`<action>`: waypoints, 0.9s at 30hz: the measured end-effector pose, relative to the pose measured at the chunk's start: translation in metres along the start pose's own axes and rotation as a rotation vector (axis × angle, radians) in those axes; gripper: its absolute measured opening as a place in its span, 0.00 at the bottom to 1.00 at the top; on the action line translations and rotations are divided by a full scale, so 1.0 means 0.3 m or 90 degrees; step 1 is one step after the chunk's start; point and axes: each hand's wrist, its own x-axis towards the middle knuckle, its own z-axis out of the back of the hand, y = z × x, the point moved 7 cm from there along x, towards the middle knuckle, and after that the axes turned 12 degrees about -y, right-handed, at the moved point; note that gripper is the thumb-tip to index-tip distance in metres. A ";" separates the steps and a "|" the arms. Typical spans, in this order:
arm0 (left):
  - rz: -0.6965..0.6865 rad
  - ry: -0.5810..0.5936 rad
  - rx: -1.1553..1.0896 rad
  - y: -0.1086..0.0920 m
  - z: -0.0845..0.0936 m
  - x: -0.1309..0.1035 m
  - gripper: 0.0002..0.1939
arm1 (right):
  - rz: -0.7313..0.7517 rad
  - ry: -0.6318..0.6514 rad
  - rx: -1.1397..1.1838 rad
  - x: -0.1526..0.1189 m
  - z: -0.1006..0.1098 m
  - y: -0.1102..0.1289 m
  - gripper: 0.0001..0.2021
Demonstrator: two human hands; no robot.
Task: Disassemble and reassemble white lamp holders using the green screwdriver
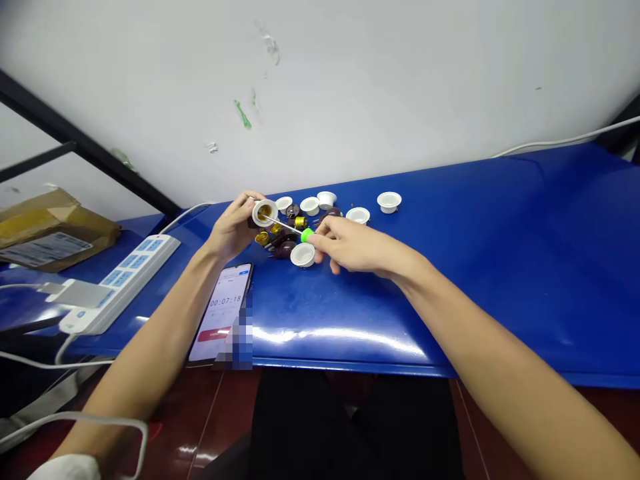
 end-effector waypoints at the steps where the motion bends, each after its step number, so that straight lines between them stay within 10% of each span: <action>1: -0.012 -0.001 0.002 -0.006 -0.003 -0.002 0.17 | 0.010 -0.008 0.009 0.004 0.006 -0.001 0.12; 10: -0.129 -0.019 0.057 -0.015 0.010 0.014 0.25 | 0.234 -0.268 -0.310 0.021 0.052 0.023 0.04; 19: -0.108 -0.053 0.051 -0.008 0.021 0.017 0.21 | 0.159 -0.087 -0.174 0.033 0.055 -0.013 0.14; 27: -0.106 -0.048 0.041 -0.004 0.016 0.013 0.20 | 0.236 -0.173 -0.201 0.038 0.074 -0.012 0.16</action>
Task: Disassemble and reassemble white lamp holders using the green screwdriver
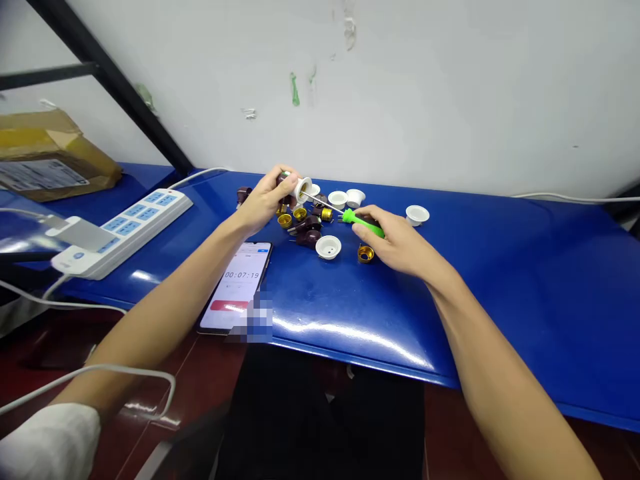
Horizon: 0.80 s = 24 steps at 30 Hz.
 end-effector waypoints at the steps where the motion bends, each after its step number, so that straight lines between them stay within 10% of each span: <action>1: 0.012 -0.009 -0.001 -0.001 0.001 -0.001 0.19 | -0.005 0.017 -0.002 -0.002 -0.011 -0.002 0.18; 12: 0.026 -0.004 -0.002 0.006 -0.011 -0.007 0.14 | 0.059 -0.138 -0.076 0.008 0.053 -0.005 0.14; 24: 0.032 0.003 0.004 0.005 -0.009 -0.007 0.17 | 0.028 -0.051 -0.085 -0.006 0.035 0.025 0.14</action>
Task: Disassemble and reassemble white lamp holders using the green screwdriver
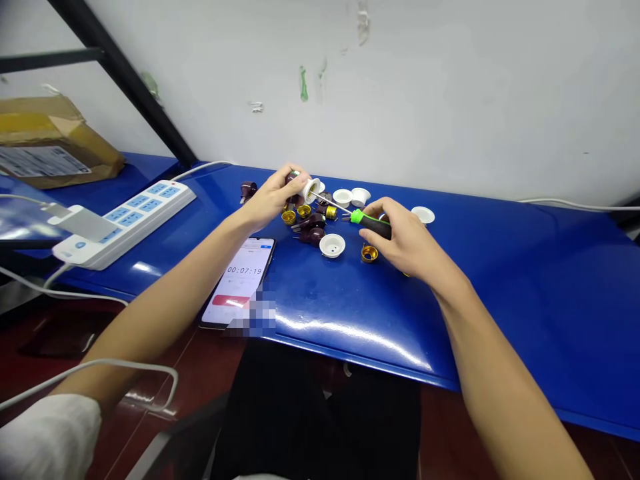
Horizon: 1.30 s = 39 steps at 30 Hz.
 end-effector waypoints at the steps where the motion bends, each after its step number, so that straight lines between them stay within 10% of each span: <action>1: -0.006 0.001 0.002 0.001 0.002 0.003 0.18 | 0.008 0.002 0.001 0.000 -0.003 0.003 0.15; 39: 0.035 0.038 -0.100 0.017 0.007 0.033 0.17 | 0.001 0.024 0.095 0.013 -0.038 -0.031 0.20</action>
